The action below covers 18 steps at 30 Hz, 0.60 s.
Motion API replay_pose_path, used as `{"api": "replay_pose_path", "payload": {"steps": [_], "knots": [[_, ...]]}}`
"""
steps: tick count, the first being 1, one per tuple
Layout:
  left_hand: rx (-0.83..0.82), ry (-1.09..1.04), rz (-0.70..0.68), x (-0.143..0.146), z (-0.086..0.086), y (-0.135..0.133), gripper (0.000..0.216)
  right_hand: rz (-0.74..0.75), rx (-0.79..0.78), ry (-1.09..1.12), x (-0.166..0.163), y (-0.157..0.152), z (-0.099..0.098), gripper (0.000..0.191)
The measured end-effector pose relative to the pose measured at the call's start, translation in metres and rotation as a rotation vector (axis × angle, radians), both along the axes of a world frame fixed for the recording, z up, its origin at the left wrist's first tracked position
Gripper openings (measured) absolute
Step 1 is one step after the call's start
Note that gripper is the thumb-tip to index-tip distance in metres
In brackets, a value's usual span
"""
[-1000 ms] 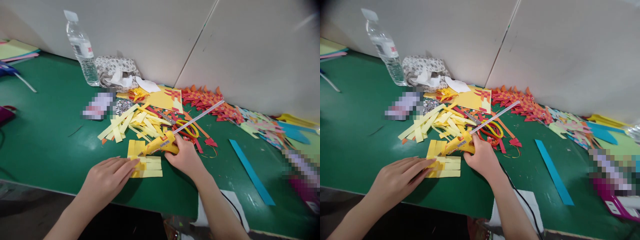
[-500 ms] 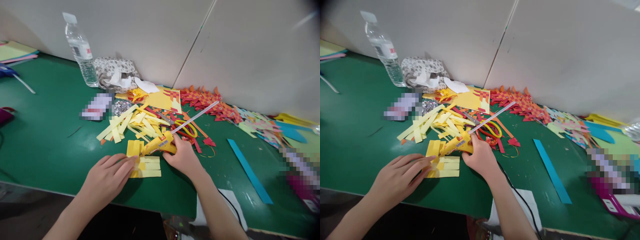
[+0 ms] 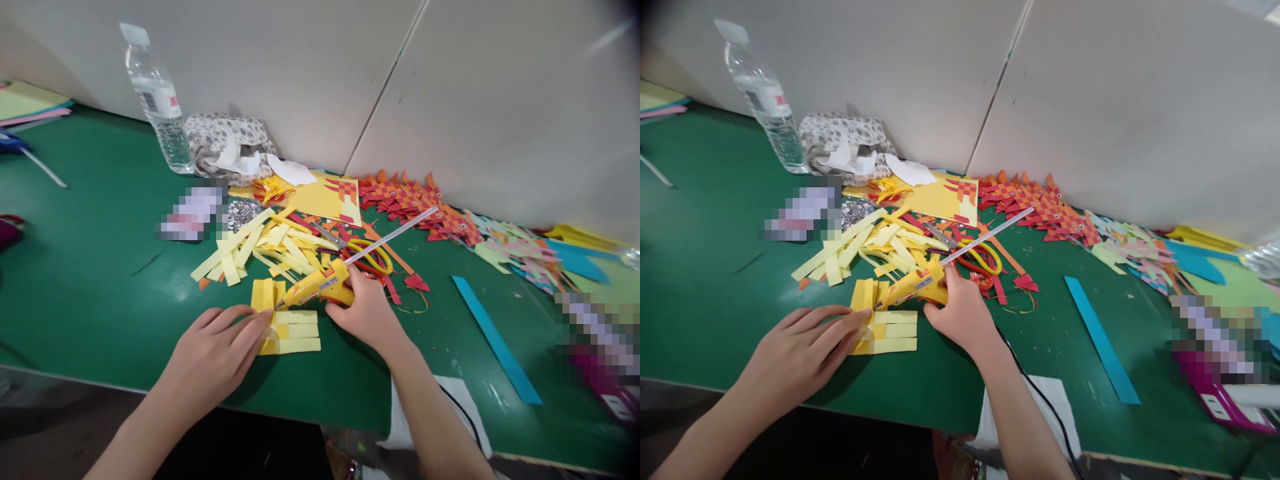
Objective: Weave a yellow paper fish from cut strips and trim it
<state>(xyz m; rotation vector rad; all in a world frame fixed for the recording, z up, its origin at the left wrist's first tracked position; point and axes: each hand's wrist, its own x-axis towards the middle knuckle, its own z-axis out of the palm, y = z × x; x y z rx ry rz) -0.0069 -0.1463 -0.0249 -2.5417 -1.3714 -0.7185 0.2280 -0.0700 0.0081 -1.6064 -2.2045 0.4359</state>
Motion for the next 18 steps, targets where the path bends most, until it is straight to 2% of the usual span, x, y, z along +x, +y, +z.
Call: {"api": "replay_pose_path", "payload": {"steps": [5,9,18], "knots": [[0.008,-0.014,0.018,0.0011,0.004,-0.0017,0.016,-0.049,0.061,-0.025,0.0016,0.0022,0.0002,0.054],[-0.008,0.001,0.079,0.0024,0.0063,-0.0014,0.021,-0.097,0.069,-0.006,0.0041,0.0028,-0.0009,0.05],[-0.04,0.024,0.101,0.0018,0.0076,-0.001,0.025,-0.162,0.126,0.027,0.0044,0.0027,0.0019,0.035]]}}
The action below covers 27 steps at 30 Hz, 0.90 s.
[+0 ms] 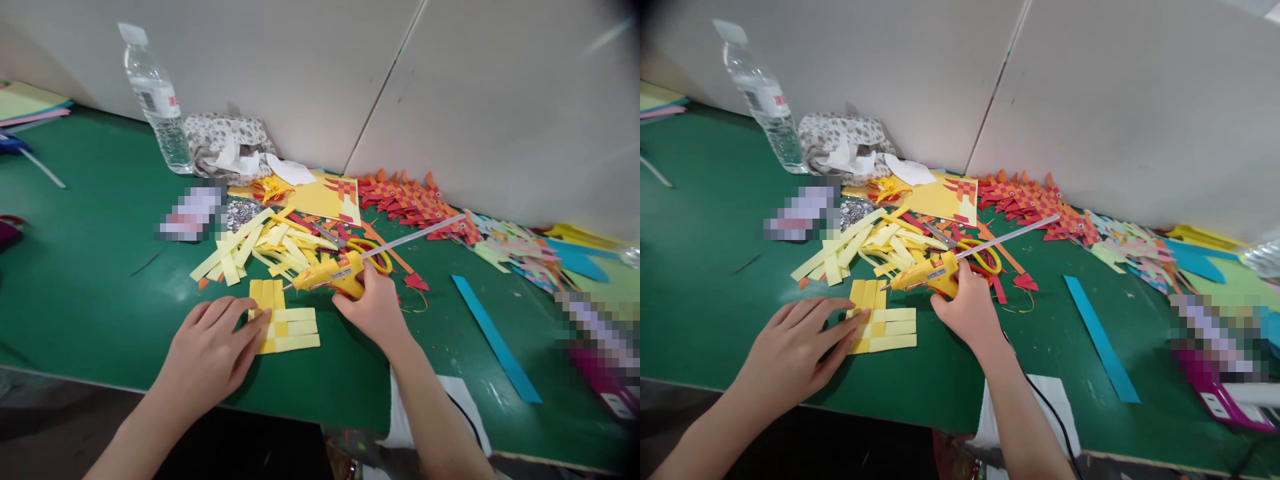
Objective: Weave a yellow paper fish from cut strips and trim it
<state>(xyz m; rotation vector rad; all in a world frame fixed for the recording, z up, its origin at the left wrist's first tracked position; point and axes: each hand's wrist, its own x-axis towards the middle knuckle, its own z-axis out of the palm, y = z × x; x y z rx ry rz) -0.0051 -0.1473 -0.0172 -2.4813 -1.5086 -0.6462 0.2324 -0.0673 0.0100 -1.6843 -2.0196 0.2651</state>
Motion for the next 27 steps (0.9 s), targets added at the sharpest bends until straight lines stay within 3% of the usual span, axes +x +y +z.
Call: {"api": "replay_pose_path", "payload": {"steps": [18,27], "knots": [[0.003,0.029,0.036,0.0004,0.0006,0.0011,0.036,-0.177,0.113,0.245,0.0017,-0.0001,0.0072,0.038],[-0.041,0.014,0.003,-0.0002,0.001,0.0023,0.027,-0.198,0.108,0.289,0.0008,-0.0009,0.01,0.036]]}}
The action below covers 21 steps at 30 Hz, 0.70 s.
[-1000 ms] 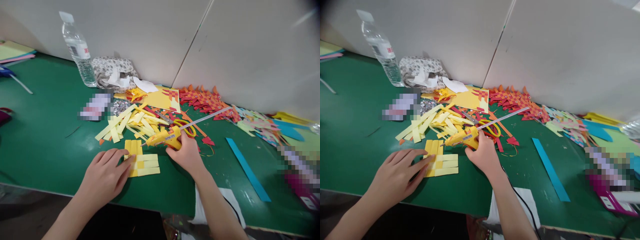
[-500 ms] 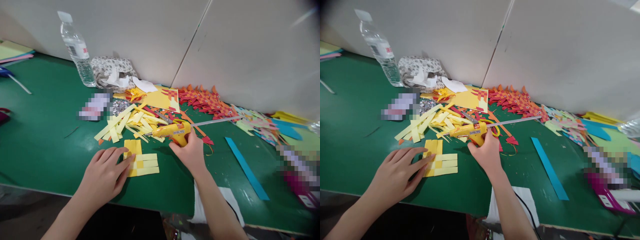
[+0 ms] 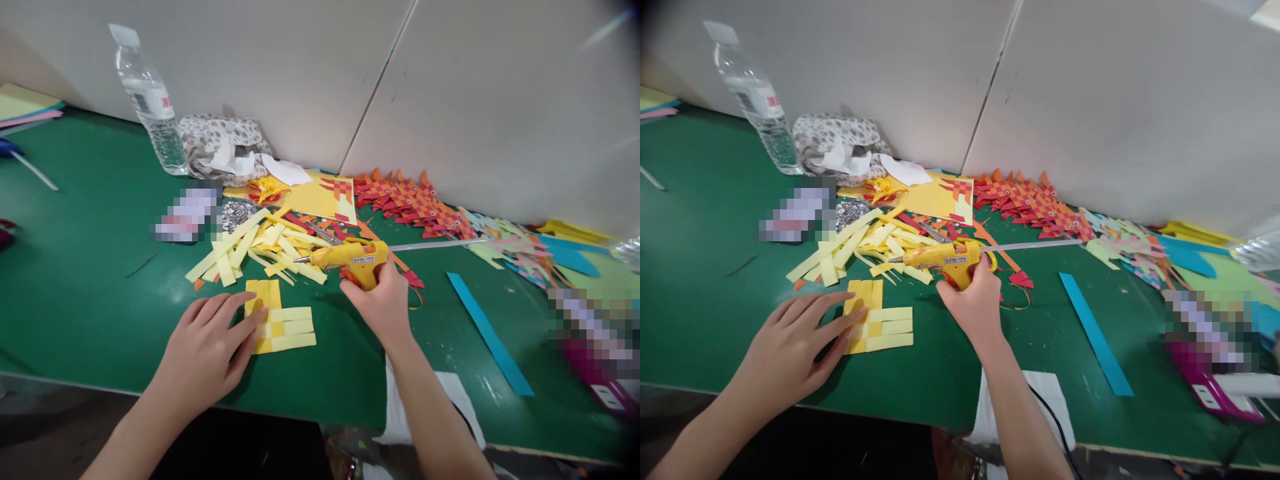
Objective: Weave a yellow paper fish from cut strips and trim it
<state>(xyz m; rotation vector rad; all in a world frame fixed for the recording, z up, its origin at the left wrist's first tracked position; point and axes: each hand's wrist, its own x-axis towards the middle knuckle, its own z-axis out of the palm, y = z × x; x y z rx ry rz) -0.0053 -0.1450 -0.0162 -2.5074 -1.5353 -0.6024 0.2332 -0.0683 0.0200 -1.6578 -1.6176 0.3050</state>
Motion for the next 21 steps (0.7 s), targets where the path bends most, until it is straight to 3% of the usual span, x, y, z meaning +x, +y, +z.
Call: {"api": "replay_pose_path", "payload": {"steps": [6,10,17,21], "knots": [[0.053,-0.041,0.036,0.0,-0.003,-0.001,0.033,-0.074,0.008,0.12,0.002,0.001,0.002,0.029],[0.032,-0.119,-0.069,-0.002,-0.003,-0.003,0.025,-0.099,0.025,0.245,0.003,0.002,0.002,0.03],[-0.137,-0.003,-0.242,-0.001,0.004,-0.018,0.066,-0.136,0.023,0.304,0.006,0.004,0.003,0.031],[-0.079,-0.008,-0.232,-0.015,-0.003,-0.035,0.054,-0.135,0.014,0.364,0.007,0.004,0.002,0.032]]}}
